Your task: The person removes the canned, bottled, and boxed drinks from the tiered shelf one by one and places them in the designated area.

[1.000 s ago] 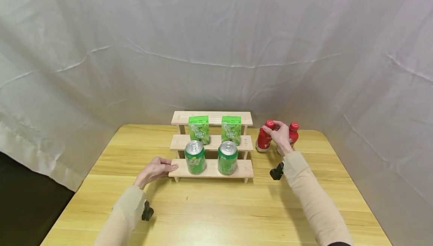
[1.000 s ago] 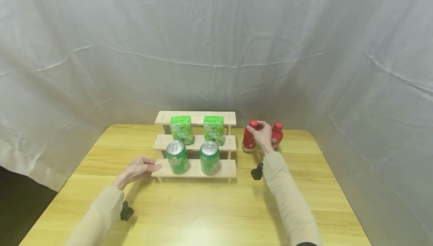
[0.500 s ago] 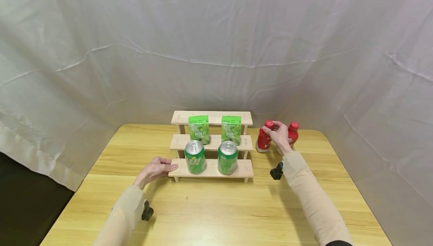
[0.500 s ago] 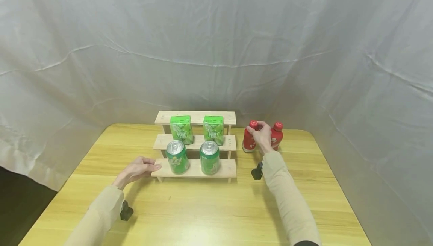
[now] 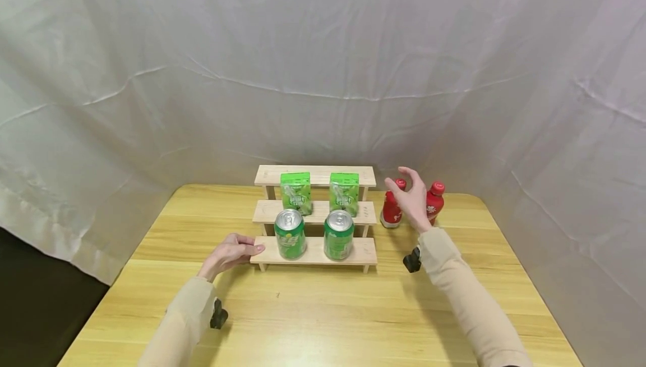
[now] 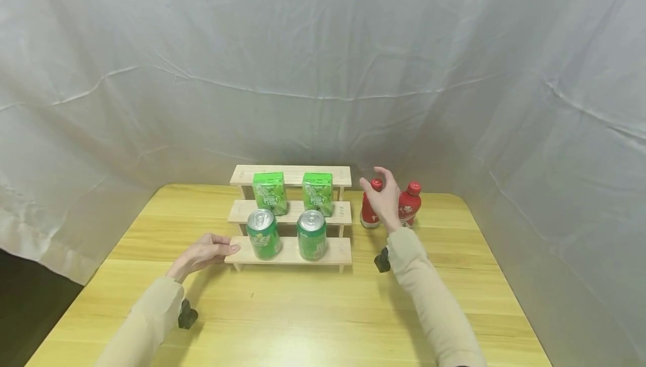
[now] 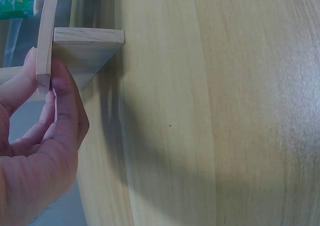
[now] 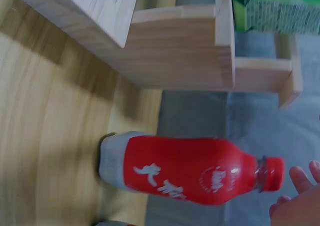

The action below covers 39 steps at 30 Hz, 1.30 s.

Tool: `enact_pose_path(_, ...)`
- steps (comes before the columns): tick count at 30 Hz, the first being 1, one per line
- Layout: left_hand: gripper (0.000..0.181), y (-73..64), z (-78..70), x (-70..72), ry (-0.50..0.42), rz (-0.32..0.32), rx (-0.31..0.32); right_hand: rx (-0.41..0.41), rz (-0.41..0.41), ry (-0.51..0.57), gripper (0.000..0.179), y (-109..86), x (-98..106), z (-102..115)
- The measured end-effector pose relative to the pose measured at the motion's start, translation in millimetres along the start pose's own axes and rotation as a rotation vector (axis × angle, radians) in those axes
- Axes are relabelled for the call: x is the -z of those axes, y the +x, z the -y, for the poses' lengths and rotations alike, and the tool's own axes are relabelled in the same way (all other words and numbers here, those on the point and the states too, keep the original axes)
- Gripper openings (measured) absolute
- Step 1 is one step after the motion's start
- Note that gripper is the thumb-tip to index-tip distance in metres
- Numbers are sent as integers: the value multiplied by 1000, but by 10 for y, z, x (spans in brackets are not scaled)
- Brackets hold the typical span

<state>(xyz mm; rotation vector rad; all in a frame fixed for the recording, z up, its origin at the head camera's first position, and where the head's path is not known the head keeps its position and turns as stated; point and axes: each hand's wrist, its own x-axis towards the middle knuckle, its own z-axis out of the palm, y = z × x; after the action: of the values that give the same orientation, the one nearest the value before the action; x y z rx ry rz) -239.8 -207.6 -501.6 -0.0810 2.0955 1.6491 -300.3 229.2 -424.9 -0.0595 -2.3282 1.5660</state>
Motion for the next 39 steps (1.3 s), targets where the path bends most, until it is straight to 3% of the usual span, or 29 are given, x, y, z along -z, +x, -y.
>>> enact_pose_path(7,63,-2,2,2,10,2,0,73,66,-32,55,-98,-86,187)
enact_pose_path(14,62,-18,-8,4,10,5,-12,122,209,-2,59,-161,-203,364)
enact_pose_path(19,59,-24,-13,7,9,18,-14,114,307,56,57,-191,-294,441)
enact_pose_path(28,60,-36,-28,-1,22,11,-8,101,393,97,55,-212,-433,529)
enact_pose_path(39,65,-22,-27,8,16,-1,0,11,406,150,53,-207,-490,548)
